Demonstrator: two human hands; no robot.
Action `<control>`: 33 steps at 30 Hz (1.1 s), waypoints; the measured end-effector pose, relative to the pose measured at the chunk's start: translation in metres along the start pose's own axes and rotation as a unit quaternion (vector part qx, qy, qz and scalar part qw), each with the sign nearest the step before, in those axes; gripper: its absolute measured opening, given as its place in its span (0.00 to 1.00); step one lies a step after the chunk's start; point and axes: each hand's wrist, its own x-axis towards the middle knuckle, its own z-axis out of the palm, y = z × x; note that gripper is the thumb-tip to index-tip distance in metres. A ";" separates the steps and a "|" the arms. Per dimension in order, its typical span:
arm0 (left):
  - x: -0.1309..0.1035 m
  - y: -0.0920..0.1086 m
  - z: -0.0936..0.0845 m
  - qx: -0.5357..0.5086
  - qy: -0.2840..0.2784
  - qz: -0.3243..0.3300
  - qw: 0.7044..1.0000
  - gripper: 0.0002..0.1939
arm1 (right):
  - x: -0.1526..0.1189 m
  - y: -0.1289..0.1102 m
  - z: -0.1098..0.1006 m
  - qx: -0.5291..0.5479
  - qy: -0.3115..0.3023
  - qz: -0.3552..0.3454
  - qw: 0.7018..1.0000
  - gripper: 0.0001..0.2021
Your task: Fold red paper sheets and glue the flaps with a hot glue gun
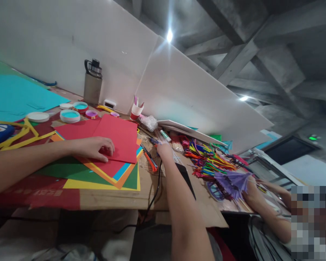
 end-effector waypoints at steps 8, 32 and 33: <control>0.003 -0.003 0.004 0.013 0.039 0.007 0.999 0.11 | -0.037 -0.036 0.000 -0.105 0.099 -0.096 0.985 0.15; -0.004 -0.022 0.022 0.183 0.003 -0.231 0.956 0.54 | -0.069 -0.104 0.115 -0.116 -0.038 -0.370 0.921 0.29; -0.006 -0.022 0.021 0.181 0.001 -0.235 0.955 0.54 | -0.069 -0.098 0.112 -0.126 -0.040 -0.368 0.920 0.30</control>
